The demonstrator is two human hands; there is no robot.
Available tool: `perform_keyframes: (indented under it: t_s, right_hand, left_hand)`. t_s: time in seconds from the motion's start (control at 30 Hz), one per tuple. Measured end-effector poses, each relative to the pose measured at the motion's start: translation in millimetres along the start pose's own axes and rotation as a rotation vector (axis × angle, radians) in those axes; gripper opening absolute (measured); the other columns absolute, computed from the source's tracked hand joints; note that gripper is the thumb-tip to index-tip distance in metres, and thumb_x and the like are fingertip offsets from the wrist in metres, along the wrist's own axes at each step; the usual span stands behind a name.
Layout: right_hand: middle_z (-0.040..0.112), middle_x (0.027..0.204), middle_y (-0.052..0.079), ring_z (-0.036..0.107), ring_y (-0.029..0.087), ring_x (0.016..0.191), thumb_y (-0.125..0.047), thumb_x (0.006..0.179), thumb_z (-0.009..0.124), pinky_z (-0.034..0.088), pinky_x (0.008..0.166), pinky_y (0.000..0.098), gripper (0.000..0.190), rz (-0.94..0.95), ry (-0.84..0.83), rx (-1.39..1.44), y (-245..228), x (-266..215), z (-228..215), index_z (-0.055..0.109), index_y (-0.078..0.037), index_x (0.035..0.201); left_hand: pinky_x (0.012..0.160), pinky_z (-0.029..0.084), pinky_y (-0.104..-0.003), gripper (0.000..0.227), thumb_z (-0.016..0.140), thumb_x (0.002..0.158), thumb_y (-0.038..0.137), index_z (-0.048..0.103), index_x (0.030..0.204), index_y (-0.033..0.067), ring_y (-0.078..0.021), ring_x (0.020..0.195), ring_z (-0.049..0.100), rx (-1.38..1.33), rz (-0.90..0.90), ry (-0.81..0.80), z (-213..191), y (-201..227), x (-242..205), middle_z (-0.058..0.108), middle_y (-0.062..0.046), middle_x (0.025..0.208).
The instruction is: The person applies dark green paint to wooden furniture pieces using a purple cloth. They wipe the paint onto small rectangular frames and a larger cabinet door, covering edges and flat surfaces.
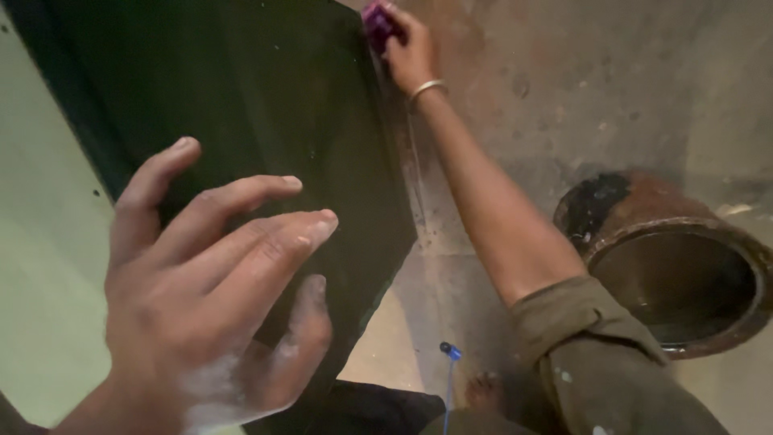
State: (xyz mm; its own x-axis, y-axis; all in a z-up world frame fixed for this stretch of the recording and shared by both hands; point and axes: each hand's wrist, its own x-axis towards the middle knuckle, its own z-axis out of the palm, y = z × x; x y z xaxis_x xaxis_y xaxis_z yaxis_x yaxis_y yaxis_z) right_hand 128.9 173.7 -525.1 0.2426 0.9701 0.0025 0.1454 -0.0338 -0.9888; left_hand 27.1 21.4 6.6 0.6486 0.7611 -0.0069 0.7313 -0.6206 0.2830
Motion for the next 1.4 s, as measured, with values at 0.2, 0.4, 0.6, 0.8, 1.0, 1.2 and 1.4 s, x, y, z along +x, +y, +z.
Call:
perform_keyframes:
  t_s: [0.2,0.4,0.6,0.8,1.0,1.2,1.4]
  right_hand:
    - [0.068,0.127,0.017,0.066,0.035,0.116,0.001,0.083,0.068,0.044,0.108,0.0529,0.043,-0.186,-0.014,-0.314,-49,-23,-15,0.075,-0.011,0.124]
    - [0.067,0.127,0.012,0.070,0.032,0.100,-0.004,0.094,0.058,0.059,0.089,0.0409,0.043,0.125,-0.052,-0.282,-115,-73,-29,0.069,-0.023,0.130]
    - [0.070,0.128,0.011,0.068,0.031,0.117,0.001,0.097,0.060,0.056,0.103,0.0414,0.040,0.087,-0.045,-0.371,-100,-73,-43,0.070,-0.023,0.128]
    - [0.061,0.146,0.016,0.057,0.035,0.136,0.004,0.095,0.064,0.045,0.117,0.0416,0.048,-0.151,0.009,-0.107,-86,-75,-26,0.064,-0.018,0.138]
    - [0.061,0.144,0.015,0.054,0.038,0.139,0.019,0.079,0.055,0.032,0.123,0.0499,0.070,-0.004,-0.070,-0.149,-158,-282,-95,0.064,-0.016,0.140]
    - [0.060,0.140,0.014,0.056,0.034,0.131,0.013,0.084,0.059,0.043,0.117,0.0434,0.067,0.200,-0.076,-0.175,-167,-256,-98,0.062,-0.017,0.144]
    - [0.060,0.139,0.017,0.056,0.039,0.124,0.009,0.081,0.063,0.047,0.107,0.0438,0.062,0.068,-0.199,-0.367,-156,-200,-98,0.072,-0.027,0.130]
  left_hand:
    - [0.118,0.031,-0.053,0.031,0.068,0.070,0.007,0.072,0.101,0.0071,-0.0258,0.110,0.070,0.002,-0.003,0.001,0,1,1,0.076,-0.004,0.097]
    - [0.118,0.030,-0.052,0.027,0.068,0.073,0.008,0.072,0.100,0.0087,-0.0244,0.110,0.069,0.026,0.001,-0.008,-1,2,0,0.076,-0.003,0.096]
    - [0.118,0.030,-0.051,0.026,0.067,0.075,0.009,0.073,0.101,0.0093,-0.0239,0.109,0.070,0.044,0.005,-0.005,0,4,2,0.076,-0.002,0.095]
    - [0.118,0.031,-0.052,0.024,0.067,0.077,0.009,0.073,0.100,0.0092,-0.0241,0.108,0.070,0.065,0.013,-0.002,2,5,-1,0.076,-0.004,0.095]
    - [0.117,0.032,-0.052,0.025,0.068,0.076,0.010,0.074,0.100,0.0085,-0.0249,0.109,0.070,0.055,0.017,-0.002,1,3,-3,0.076,-0.004,0.094]
    - [0.117,0.031,-0.052,0.022,0.068,0.079,0.009,0.074,0.100,0.0092,-0.0245,0.108,0.071,0.092,0.031,-0.009,3,3,0,0.076,-0.005,0.094]
    - [0.118,0.032,-0.051,0.023,0.067,0.077,0.009,0.074,0.099,0.0078,-0.0252,0.109,0.071,0.095,0.018,-0.008,0,8,-3,0.077,-0.005,0.094]
